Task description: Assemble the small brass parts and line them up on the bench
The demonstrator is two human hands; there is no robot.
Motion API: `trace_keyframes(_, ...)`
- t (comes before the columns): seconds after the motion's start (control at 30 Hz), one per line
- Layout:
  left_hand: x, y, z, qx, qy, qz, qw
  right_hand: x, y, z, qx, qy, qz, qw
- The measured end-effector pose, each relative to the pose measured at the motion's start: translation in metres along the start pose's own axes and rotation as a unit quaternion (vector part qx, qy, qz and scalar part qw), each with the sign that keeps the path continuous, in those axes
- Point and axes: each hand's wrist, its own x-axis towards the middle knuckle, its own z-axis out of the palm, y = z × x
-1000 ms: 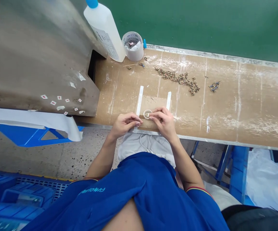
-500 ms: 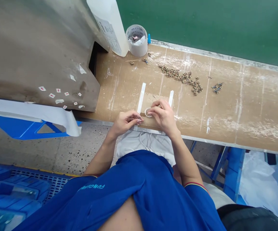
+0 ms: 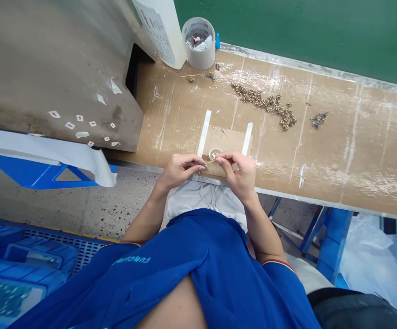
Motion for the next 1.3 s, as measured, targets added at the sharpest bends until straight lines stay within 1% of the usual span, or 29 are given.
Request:
trace_keyframes(0.23,-0.0004,-0.0018,0.0010,0.023,0.000,0.020,1.000,-0.0008,0.0006,0.0059,-0.034,-0.010,-0.030,0.999)
trace_keyframes(0.47,-0.0007,-0.0031,0.0018,0.035,0.000,0.051,0.998,-0.0030,0.0029,0.0089,-0.038,-0.022,-0.054,0.998)
trace_keyframes(0.7,-0.0011,-0.0063,0.0024,0.063,0.003,0.058,0.996,-0.0028,0.0035,0.0109,-0.040,-0.032,-0.080,0.995)
trace_keyframes(0.87,-0.0010,-0.0066,0.0014,0.066,-0.001,0.063,0.996,-0.0015,0.0012,0.0096,-0.049,-0.047,-0.101,0.993)
trace_keyframes(1.03,-0.0011,-0.0053,0.0003,0.067,-0.005,0.059,0.996,0.0001,-0.0008,0.0096,-0.058,-0.057,-0.107,0.991)
trace_keyframes(1.17,-0.0014,-0.0053,0.0006,0.058,-0.004,0.059,0.997,-0.0003,0.0001,0.0115,-0.052,-0.054,-0.102,0.992)
trace_keyframes(1.23,-0.0017,-0.0056,0.0010,0.051,-0.002,0.056,0.997,-0.0003,0.0015,0.0100,-0.046,-0.045,-0.090,0.994)
trace_keyframes(1.3,-0.0021,-0.0060,0.0014,0.045,0.000,0.050,0.998,0.0008,0.0038,0.0055,-0.039,-0.020,-0.073,0.996)
